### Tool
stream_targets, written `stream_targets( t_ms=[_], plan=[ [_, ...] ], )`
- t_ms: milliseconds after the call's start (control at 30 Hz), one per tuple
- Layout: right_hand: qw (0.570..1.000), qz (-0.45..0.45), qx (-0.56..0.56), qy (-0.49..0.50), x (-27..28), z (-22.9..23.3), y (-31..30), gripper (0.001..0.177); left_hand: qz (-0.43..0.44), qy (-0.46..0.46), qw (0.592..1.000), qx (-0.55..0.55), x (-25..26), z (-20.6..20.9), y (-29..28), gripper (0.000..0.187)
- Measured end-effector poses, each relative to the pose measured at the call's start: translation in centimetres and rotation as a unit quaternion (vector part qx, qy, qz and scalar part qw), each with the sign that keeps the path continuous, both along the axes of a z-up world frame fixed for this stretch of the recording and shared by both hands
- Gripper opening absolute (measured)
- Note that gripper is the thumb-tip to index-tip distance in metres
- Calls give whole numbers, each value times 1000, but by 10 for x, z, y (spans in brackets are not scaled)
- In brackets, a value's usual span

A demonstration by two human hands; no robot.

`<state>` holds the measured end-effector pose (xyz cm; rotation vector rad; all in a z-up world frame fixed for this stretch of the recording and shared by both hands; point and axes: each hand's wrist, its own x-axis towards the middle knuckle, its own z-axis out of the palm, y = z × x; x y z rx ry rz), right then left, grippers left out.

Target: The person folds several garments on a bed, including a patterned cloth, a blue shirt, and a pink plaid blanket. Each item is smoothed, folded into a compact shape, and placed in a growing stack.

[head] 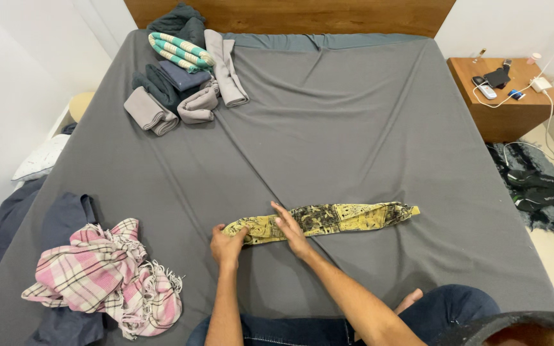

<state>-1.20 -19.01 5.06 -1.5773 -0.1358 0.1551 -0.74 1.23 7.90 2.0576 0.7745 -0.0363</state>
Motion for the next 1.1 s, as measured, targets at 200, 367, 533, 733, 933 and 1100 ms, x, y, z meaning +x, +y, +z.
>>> stream_targets(
  t_ms=[200,367,533,733,933,1100],
  plan=[
    [999,18,-35,-25,-1,-10,2,69,26,-151,971,-186,0,14,-20,73],
    [1000,-11,-23,0,6,-51,5,65,-104,-218,856,-457,0,8,-45,64],
    [994,-36,105,26,11,-91,4,63,-262,-190,877,-356,-4,-12,-66,81],
    [951,-83,284,88,14,-109,0,51,-377,-272,879,-105,3,-20,-77,73],
    [907,-130,388,101,2,-109,-19,46,-407,-251,875,74,14,-15,-88,70],
    [867,-198,411,200,-10,-97,-34,51,-406,-266,853,191,13,-12,-116,67]
  ],
)
